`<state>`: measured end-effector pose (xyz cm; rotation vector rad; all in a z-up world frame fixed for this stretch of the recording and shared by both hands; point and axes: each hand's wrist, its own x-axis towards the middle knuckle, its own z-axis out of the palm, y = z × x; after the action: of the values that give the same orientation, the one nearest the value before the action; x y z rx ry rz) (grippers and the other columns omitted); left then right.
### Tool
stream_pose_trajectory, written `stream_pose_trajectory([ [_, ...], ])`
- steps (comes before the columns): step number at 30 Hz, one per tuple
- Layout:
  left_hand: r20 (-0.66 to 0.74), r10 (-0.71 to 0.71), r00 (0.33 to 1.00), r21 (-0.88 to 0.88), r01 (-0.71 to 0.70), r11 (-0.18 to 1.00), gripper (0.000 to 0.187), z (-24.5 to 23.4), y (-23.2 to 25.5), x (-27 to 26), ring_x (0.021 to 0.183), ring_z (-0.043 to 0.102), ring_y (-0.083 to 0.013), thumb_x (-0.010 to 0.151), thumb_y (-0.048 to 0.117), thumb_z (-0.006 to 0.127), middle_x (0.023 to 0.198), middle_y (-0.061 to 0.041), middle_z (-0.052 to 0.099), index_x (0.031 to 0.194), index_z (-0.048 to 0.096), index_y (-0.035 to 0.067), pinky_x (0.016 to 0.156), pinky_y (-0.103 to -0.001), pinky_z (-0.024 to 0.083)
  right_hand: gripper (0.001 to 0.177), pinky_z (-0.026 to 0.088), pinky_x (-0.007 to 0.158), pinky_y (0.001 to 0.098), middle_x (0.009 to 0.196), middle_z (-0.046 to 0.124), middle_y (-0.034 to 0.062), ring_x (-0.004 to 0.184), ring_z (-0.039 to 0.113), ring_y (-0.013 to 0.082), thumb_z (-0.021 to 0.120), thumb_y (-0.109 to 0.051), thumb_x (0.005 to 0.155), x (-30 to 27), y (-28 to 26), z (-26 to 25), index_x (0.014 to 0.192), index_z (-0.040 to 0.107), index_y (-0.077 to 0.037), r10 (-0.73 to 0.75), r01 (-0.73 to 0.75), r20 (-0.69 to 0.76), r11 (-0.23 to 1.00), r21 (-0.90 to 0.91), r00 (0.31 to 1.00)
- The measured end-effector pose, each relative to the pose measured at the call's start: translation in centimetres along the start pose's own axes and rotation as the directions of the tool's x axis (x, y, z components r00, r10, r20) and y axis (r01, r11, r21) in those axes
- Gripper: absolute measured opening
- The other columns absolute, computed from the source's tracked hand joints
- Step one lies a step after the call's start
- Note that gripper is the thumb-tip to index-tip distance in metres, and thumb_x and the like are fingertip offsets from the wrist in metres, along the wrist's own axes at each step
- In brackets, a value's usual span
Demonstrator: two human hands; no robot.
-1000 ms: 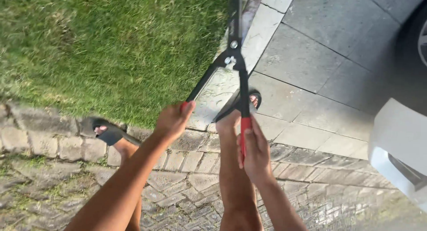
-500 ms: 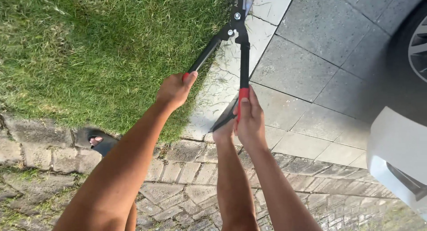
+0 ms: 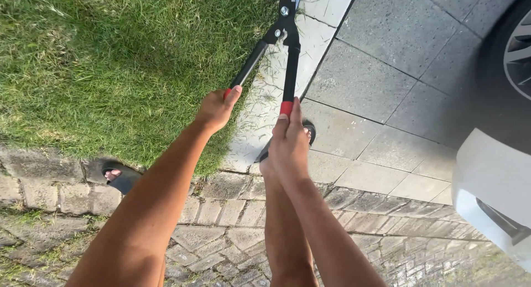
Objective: Trimming grass and small plants using garden shears near a driveway
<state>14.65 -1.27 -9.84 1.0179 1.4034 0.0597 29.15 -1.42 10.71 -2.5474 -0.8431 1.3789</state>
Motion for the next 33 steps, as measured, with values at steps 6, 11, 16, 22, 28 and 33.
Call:
stream_pose_trajectory([
  [6,0.019,-0.073,0.997,-0.037,0.074,0.997,0.077,2.3,-0.7,1.0,0.089,0.07,-0.0414,0.099,0.074,0.041,0.077,-0.023,0.068,0.082,0.065,0.004,0.083,-0.053,0.05,0.058,0.052,0.08,0.0538,0.097,0.07,0.0232,0.089,0.071,0.0411,0.032,-0.036,0.103,-0.1,-1.3,-0.1,0.159,0.028,-0.02,0.056,-0.057,-0.034,0.998,-0.029,0.998],
  [11,-0.013,-0.141,0.99,-0.021,0.141,0.99,0.074,2.0,2.1,-0.6,0.095,0.072,-0.0389,0.095,0.076,0.045,0.079,-0.019,0.071,0.085,0.069,0.006,0.088,-0.051,0.052,0.058,0.055,0.074,0.0486,0.098,0.07,0.0229,0.083,0.07,0.0347,0.032,-0.034,0.102,0.4,-1.8,1.4,0.158,0.031,-0.022,0.106,-0.098,-0.074,0.99,0.101,0.992],
  [16,-0.073,-0.204,0.976,-0.163,0.19,0.968,0.073,3.5,4.9,-1.9,0.102,0.07,-0.0402,0.093,0.071,0.045,0.085,-0.023,0.072,0.09,0.072,0.004,0.088,-0.055,0.048,0.06,0.053,0.06,0.0301,0.091,0.061,0.0132,0.07,0.06,0.0201,0.038,-0.033,0.1,0.7,-1.9,1.6,0.158,0.031,-0.019,0.122,-0.074,-0.115,0.931,0.357,0.986],
  [22,-0.016,-0.145,0.989,-0.002,0.145,0.989,0.071,-1.9,6.9,-4.6,0.091,0.074,-0.0371,0.093,0.076,0.046,0.081,-0.017,0.073,0.085,0.074,0.011,0.085,-0.049,0.055,0.058,0.043,0.033,0.0221,0.073,0.056,0.0076,0.047,0.051,0.0129,0.036,-0.033,0.102,-1.0,-1.9,-4.1,0.154,0.036,-0.009,0.02,-0.037,0.056,0.947,0.319,0.998],
  [28,-0.037,-0.022,0.999,0.147,0.027,0.989,0.083,-5.7,7.5,-0.1,0.096,0.071,-0.0438,0.096,0.078,0.04,0.086,-0.026,0.072,0.087,0.07,0.001,0.085,-0.054,0.052,0.052,0.041,0.029,0.0242,0.07,0.059,0.0086,0.041,0.054,0.0138,0.038,-0.028,0.103,2.7,-2.2,-5.3,0.149,0.041,-0.005,-0.087,0.08,0.011,0.954,0.288,0.996],
  [33,-0.024,0.0,1.0,0.209,0.005,0.978,0.08,-5.8,9.9,3.3,0.1,0.071,-0.044,0.096,0.074,0.037,0.09,-0.024,0.072,0.091,0.069,0.001,0.087,-0.054,0.053,0.051,0.041,0.027,0.0294,0.071,0.057,0.0105,0.042,0.054,0.0176,0.037,-0.026,0.102,6.1,-3.2,-4.8,0.148,0.042,-0.006,-0.078,0.085,-0.033,0.945,0.316,0.996],
])
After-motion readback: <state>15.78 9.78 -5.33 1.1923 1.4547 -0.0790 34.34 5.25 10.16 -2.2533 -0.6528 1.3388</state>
